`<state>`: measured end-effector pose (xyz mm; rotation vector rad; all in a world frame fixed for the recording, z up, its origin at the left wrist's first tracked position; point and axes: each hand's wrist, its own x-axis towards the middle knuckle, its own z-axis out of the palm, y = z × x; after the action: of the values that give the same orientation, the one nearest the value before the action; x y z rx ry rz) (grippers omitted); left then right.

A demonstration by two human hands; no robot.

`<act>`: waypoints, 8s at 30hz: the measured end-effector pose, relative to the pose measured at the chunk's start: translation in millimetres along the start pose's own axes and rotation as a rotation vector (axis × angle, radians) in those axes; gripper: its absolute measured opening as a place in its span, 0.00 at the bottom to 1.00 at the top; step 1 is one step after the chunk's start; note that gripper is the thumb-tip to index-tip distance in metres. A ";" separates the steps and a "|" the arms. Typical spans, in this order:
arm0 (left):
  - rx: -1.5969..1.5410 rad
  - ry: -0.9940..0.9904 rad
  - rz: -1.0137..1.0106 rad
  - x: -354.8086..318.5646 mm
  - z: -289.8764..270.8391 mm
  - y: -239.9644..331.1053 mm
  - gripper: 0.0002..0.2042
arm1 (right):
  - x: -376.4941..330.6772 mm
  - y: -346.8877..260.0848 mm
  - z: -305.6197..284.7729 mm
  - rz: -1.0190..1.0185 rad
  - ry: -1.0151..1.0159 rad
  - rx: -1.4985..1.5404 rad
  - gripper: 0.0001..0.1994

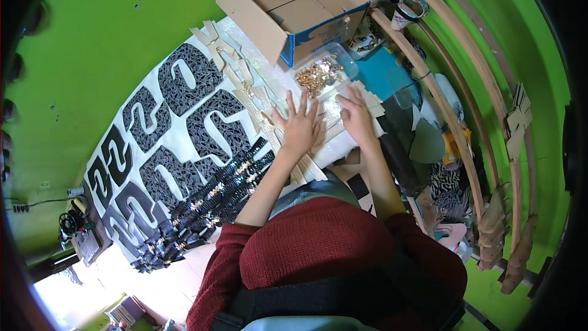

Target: Organizing and inspecting patterned leather or fabric shoe upper components on a workbench.

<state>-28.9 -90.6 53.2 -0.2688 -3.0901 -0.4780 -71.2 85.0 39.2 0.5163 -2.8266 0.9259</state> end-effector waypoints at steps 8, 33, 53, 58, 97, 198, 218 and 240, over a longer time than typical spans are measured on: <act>0.103 0.031 -0.038 -5.8 53.4 32.7 0.25 | -32.2 53.5 -7.9 0.071 -0.012 -0.151 0.26; -0.022 0.201 -0.200 -9.1 57.9 44.6 0.13 | -26.8 50.2 -6.5 -0.249 0.133 -0.019 0.08; -0.330 0.250 -0.152 -7.6 68.6 41.4 0.18 | -33.1 48.3 -2.9 -0.328 0.098 -0.048 0.04; -0.279 0.314 -0.131 4.6 64.8 52.3 0.18 | -39.6 51.3 -11.2 -0.250 0.183 0.112 0.04; -1.164 0.191 -0.303 12.3 -32.8 39.5 0.13 | 11.6 -9.0 -39.8 -0.252 0.082 0.585 0.09; -1.140 0.375 -0.003 -17.8 -63.2 50.5 0.12 | -1.9 -48.8 -74.3 -0.451 0.265 0.501 0.11; -1.442 0.371 -0.036 -25.8 -64.0 48.6 0.08 | -10.6 -69.9 -65.0 -0.376 0.329 1.036 0.32; -1.418 0.574 -0.006 -36.6 -100.8 85.8 0.04 | -3.6 -75.7 -98.4 -0.735 0.438 0.590 0.24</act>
<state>19.4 -46.4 174.0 -0.0574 -1.7105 -2.1341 -39.9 87.2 159.3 1.1365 -1.7238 1.4364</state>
